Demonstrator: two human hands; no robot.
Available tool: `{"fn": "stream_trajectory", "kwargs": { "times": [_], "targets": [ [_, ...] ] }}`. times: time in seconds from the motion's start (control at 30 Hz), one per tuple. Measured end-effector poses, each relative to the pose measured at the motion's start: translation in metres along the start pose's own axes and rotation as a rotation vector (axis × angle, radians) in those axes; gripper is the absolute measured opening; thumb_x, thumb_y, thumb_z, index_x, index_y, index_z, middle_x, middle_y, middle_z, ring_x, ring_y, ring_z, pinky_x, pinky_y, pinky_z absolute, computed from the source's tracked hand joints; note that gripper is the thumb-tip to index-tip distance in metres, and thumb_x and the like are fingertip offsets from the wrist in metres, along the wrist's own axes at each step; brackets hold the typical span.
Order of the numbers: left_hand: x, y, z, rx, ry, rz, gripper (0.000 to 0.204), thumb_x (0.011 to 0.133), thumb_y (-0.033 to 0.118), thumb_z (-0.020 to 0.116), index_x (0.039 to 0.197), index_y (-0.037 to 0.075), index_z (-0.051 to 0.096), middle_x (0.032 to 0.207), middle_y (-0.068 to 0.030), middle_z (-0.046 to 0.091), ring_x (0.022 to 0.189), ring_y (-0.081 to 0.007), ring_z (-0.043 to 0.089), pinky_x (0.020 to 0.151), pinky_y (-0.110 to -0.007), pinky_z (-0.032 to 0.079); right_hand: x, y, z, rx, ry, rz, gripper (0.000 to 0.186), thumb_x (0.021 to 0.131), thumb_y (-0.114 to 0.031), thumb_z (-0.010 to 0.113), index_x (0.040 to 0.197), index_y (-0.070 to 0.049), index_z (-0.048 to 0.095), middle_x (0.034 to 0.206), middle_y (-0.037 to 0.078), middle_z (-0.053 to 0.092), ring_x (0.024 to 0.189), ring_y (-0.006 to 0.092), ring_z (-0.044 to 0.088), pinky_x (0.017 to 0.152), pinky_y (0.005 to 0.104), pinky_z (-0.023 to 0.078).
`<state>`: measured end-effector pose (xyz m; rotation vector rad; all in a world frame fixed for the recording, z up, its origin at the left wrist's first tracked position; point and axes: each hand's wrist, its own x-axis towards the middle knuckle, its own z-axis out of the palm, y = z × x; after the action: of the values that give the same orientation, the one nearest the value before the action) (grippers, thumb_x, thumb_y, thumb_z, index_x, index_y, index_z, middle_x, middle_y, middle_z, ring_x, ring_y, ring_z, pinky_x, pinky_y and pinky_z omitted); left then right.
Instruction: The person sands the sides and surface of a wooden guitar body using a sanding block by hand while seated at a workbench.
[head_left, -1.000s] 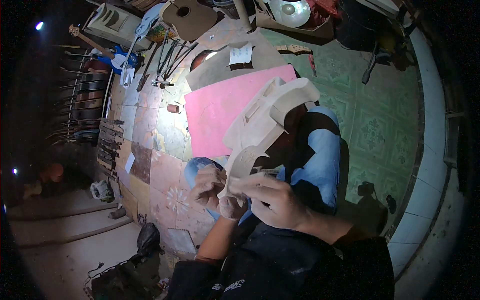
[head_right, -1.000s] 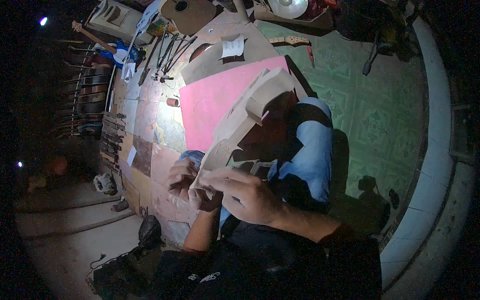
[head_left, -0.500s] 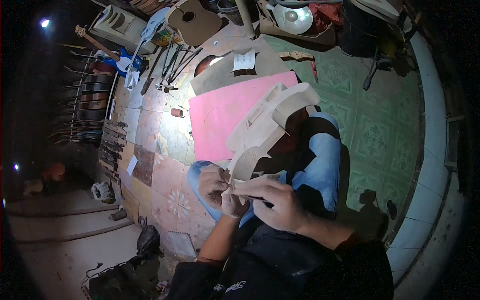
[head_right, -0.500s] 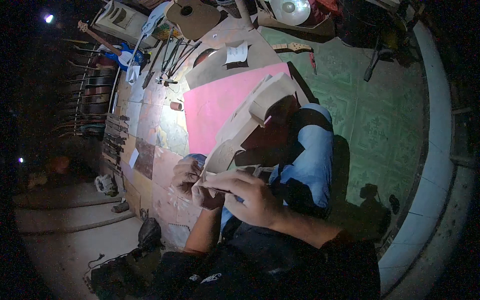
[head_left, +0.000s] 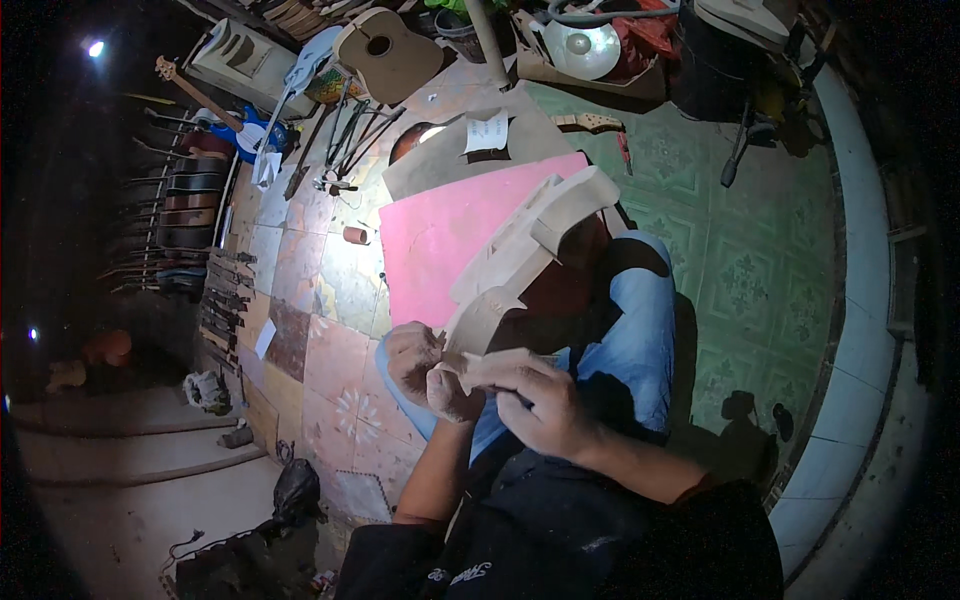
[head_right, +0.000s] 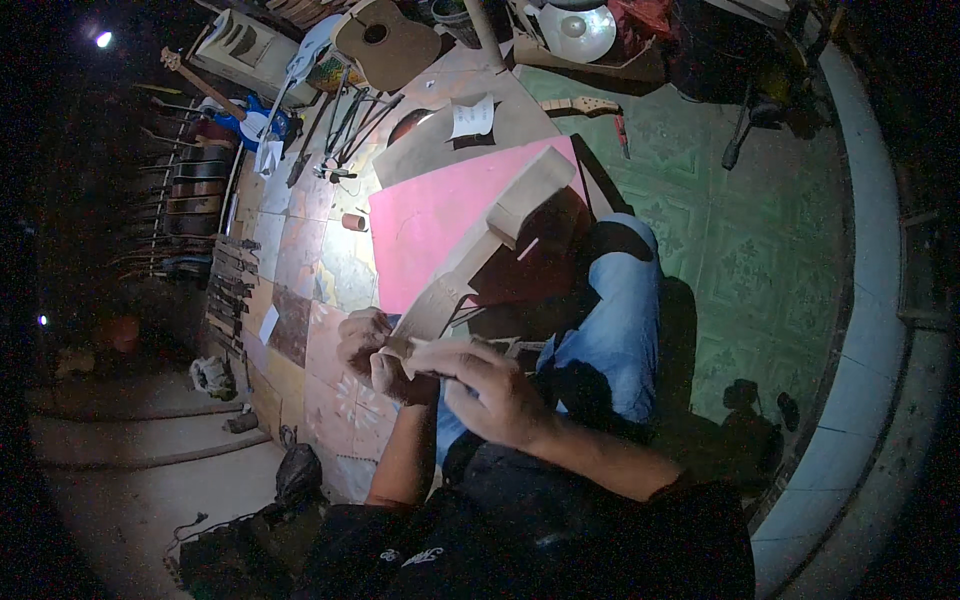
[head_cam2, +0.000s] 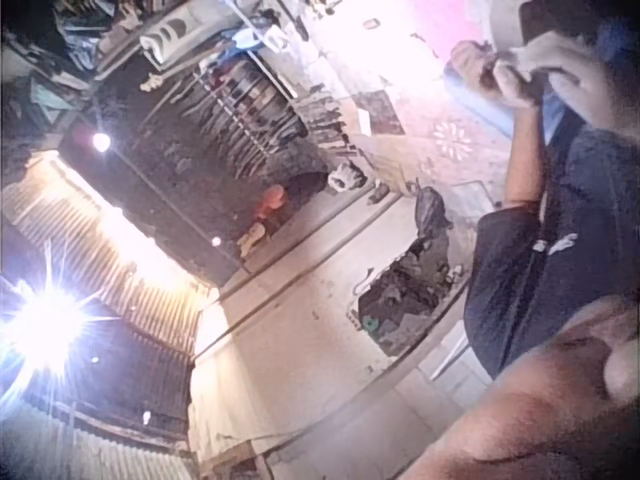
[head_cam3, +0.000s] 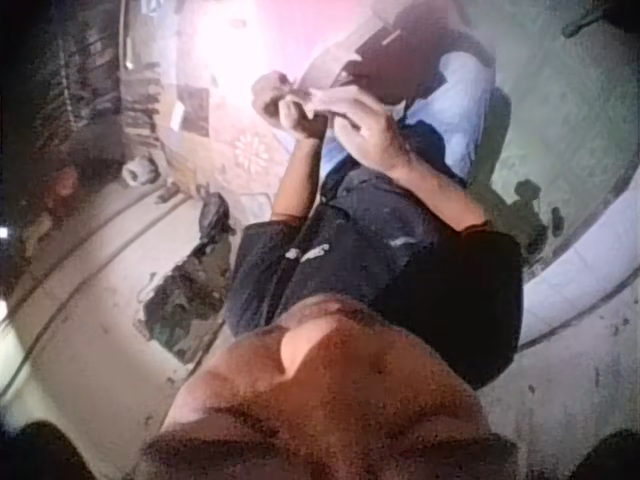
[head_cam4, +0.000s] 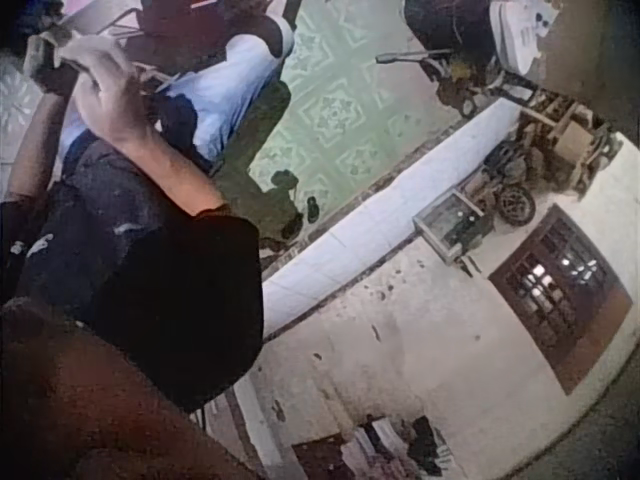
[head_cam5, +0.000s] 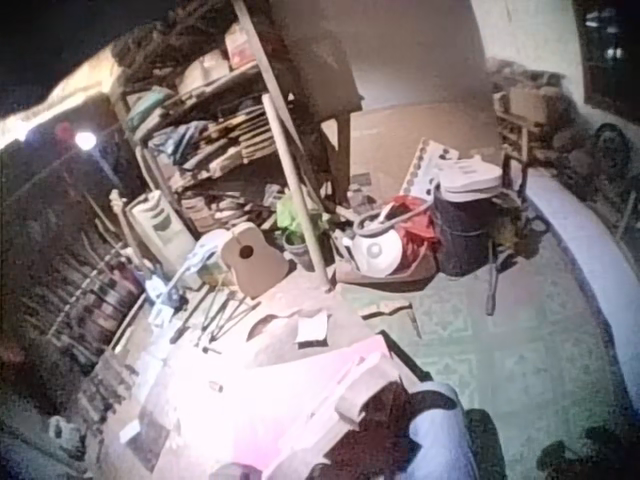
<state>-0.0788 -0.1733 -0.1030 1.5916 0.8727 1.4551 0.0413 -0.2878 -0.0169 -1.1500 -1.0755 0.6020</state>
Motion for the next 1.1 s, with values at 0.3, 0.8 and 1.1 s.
{"fn": "stream_trajectory", "kwargs": {
  "times": [0.3,0.8,1.1],
  "targets": [
    [0.019,0.029,0.016,-0.024,-0.082,0.223,0.023,0.089,0.023,0.053,0.089,0.002,0.043,0.086,-0.0119,0.044,0.077,-0.0240,0.043,0.072,-0.037,0.043,-0.002,0.029,0.002,-0.128,0.042,-0.017,0.042,0.082,0.010,0.053,0.121,-0.003,0.063,0.122,0.019,0.062,0.116,0.0336,0.061,0.099,0.0398,0.049],
    [0.045,0.045,0.027,0.004,0.020,0.504,0.045,0.094,0.039,0.061,0.121,0.006,0.046,0.120,-0.0188,0.049,0.108,-0.0309,0.059,0.094,-0.044,0.052,0.038,0.044,0.014,-0.319,0.029,-0.087,0.044,0.080,0.009,0.057,0.123,0.000,0.063,0.119,0.016,0.059,0.108,0.0350,0.060,0.095,0.0395,0.049],
    [0.053,0.044,0.001,0.389,0.000,0.697,0.048,0.085,0.008,0.075,0.123,0.006,0.046,0.128,-0.0271,0.049,0.119,-0.0432,0.057,0.098,-0.050,0.054,0.048,0.045,0.027,-0.215,0.081,-0.074,0.045,0.079,0.012,0.055,0.122,0.002,0.064,0.114,0.018,0.060,0.107,0.0338,0.061,0.093,0.0389,0.050]
  ]
}}
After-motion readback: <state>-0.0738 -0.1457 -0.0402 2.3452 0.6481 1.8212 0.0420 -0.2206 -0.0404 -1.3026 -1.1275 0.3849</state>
